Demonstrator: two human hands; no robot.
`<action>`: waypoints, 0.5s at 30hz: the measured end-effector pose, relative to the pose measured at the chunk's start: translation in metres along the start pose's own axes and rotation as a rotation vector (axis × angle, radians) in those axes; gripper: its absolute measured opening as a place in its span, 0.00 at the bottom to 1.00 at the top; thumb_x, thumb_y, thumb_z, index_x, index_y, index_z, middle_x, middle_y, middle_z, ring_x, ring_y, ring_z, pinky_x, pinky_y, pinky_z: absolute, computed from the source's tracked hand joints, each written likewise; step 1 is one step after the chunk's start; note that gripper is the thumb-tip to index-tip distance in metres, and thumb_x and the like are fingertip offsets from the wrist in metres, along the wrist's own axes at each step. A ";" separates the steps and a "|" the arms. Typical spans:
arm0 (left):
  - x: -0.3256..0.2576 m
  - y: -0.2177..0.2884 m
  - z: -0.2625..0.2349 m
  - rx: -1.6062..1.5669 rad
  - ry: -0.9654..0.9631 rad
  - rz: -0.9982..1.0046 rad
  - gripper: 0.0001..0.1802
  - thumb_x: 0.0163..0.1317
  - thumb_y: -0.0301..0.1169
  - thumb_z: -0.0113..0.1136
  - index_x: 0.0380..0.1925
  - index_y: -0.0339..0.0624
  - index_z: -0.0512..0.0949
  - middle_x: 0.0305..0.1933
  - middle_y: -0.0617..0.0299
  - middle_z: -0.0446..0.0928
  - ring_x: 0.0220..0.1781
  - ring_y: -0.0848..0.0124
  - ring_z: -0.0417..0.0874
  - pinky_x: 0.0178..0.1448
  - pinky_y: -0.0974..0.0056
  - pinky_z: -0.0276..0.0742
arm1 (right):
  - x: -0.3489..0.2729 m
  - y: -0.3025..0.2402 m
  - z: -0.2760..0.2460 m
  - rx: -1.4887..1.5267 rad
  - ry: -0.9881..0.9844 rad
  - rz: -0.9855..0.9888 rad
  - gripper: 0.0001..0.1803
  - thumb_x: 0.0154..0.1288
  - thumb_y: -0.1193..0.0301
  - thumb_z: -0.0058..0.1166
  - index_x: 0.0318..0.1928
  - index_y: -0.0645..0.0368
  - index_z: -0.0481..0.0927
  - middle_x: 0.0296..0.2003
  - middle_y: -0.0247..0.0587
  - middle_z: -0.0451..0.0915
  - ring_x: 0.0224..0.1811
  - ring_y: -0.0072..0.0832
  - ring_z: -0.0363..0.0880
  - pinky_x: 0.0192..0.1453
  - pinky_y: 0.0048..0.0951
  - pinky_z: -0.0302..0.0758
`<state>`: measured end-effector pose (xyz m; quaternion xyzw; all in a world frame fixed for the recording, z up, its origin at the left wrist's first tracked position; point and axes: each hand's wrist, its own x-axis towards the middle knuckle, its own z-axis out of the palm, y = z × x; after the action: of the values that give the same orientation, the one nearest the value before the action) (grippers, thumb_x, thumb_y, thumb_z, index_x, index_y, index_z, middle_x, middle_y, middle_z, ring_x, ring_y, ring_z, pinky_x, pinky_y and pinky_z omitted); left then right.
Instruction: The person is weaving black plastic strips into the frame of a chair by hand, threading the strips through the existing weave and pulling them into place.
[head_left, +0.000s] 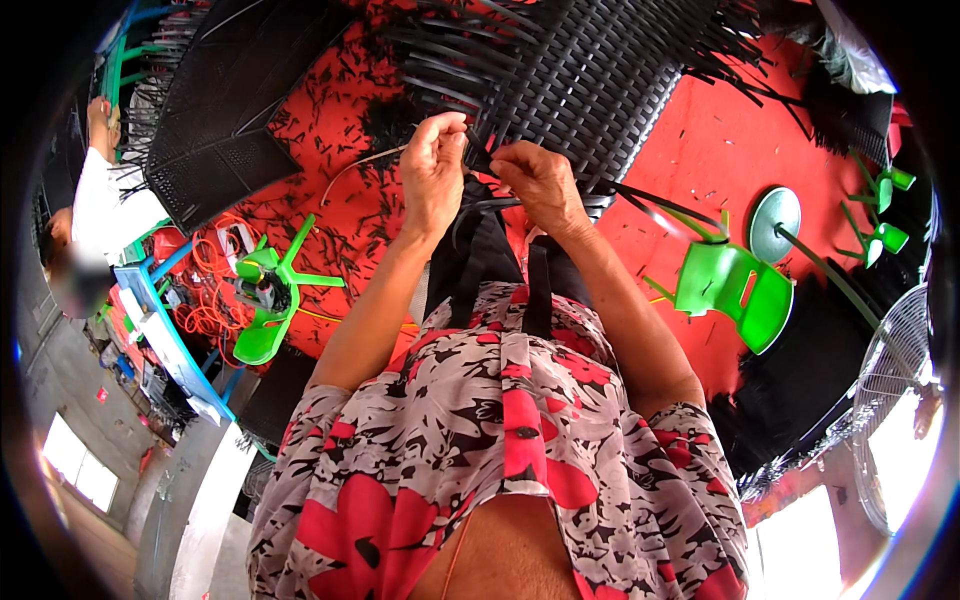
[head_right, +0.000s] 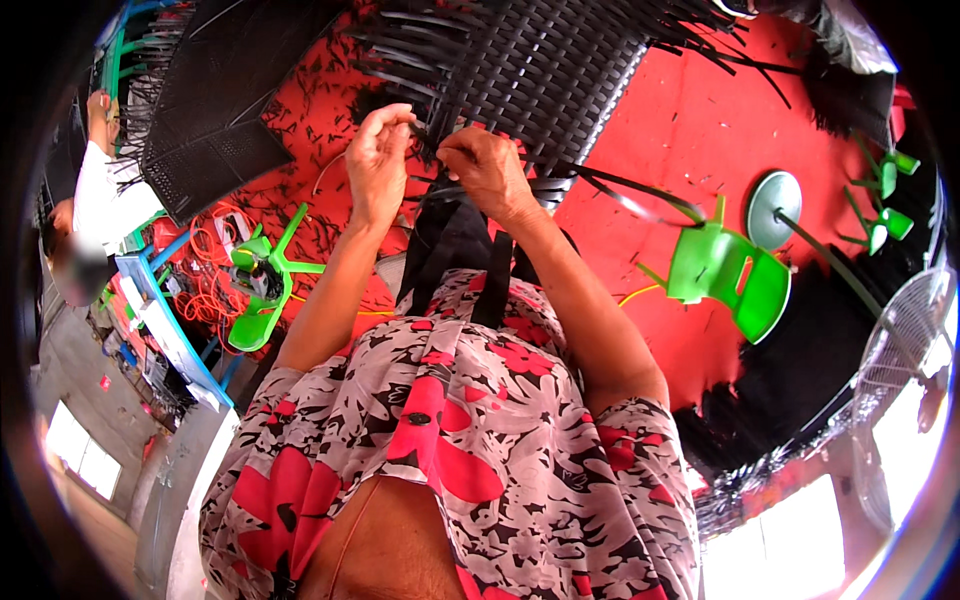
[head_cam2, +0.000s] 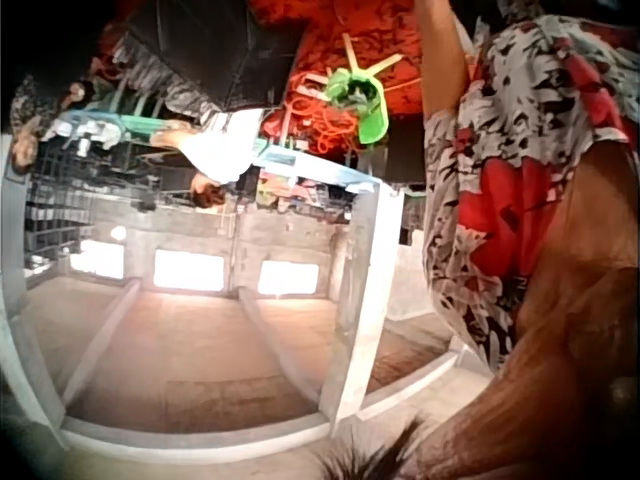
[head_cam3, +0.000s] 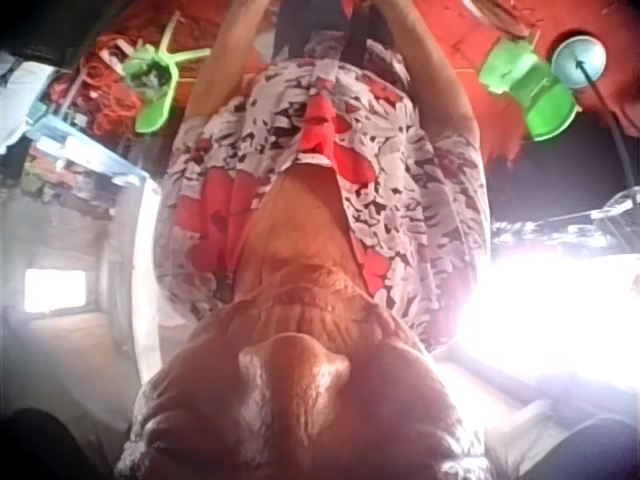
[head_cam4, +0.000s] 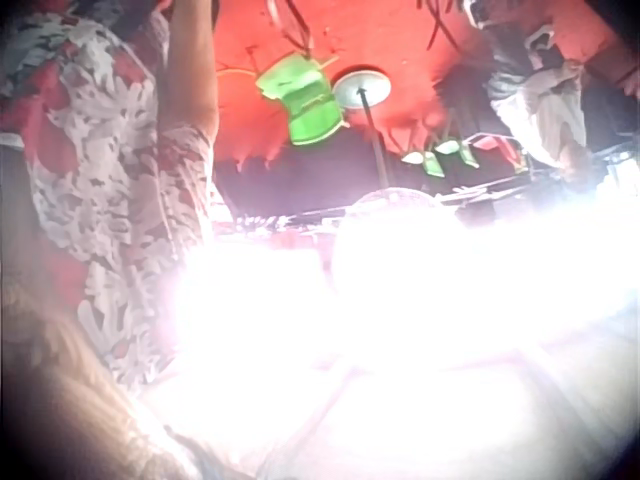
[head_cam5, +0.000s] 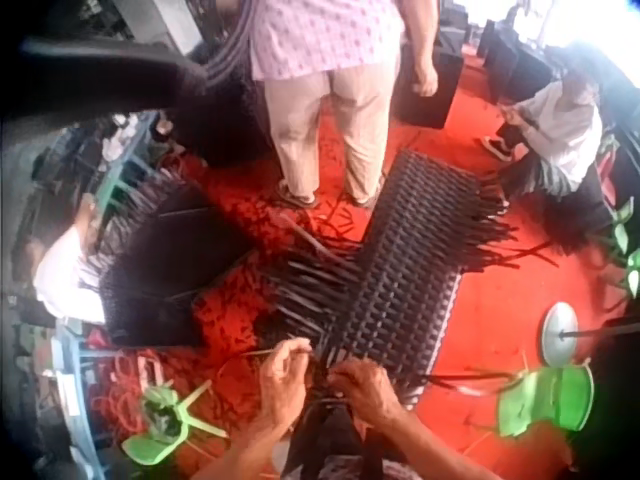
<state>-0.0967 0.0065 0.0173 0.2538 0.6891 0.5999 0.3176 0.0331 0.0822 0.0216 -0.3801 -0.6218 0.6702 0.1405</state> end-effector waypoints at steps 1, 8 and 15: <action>0.004 -0.008 -0.001 0.145 -0.022 0.040 0.07 0.60 0.19 0.54 0.39 0.35 0.76 0.36 0.64 0.76 0.35 0.78 0.75 0.40 0.74 0.72 | -0.002 -0.005 0.000 0.047 0.014 0.124 0.08 0.59 0.74 0.54 0.35 0.66 0.78 0.22 0.39 0.78 0.24 0.23 0.77 0.29 0.25 0.72; 0.006 -0.019 0.009 0.607 -0.089 0.148 0.11 0.49 0.25 0.64 0.33 0.33 0.76 0.35 0.55 0.76 0.39 0.57 0.78 0.43 0.60 0.75 | 0.000 -0.014 -0.007 0.113 0.104 0.208 0.08 0.63 0.72 0.53 0.36 0.66 0.78 0.19 0.32 0.75 0.19 0.15 0.70 0.23 0.18 0.66; 0.001 -0.020 0.012 0.739 -0.076 0.335 0.07 0.50 0.25 0.64 0.27 0.36 0.75 0.30 0.57 0.74 0.30 0.59 0.78 0.33 0.61 0.74 | -0.002 -0.015 -0.004 -0.231 0.195 0.099 0.08 0.57 0.76 0.54 0.37 0.66 0.79 0.21 0.40 0.77 0.19 0.22 0.73 0.27 0.24 0.70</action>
<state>-0.0883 0.0125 -0.0036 0.4816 0.7953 0.3452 0.1282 0.0331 0.0865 0.0367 -0.4872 -0.6588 0.5601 0.1223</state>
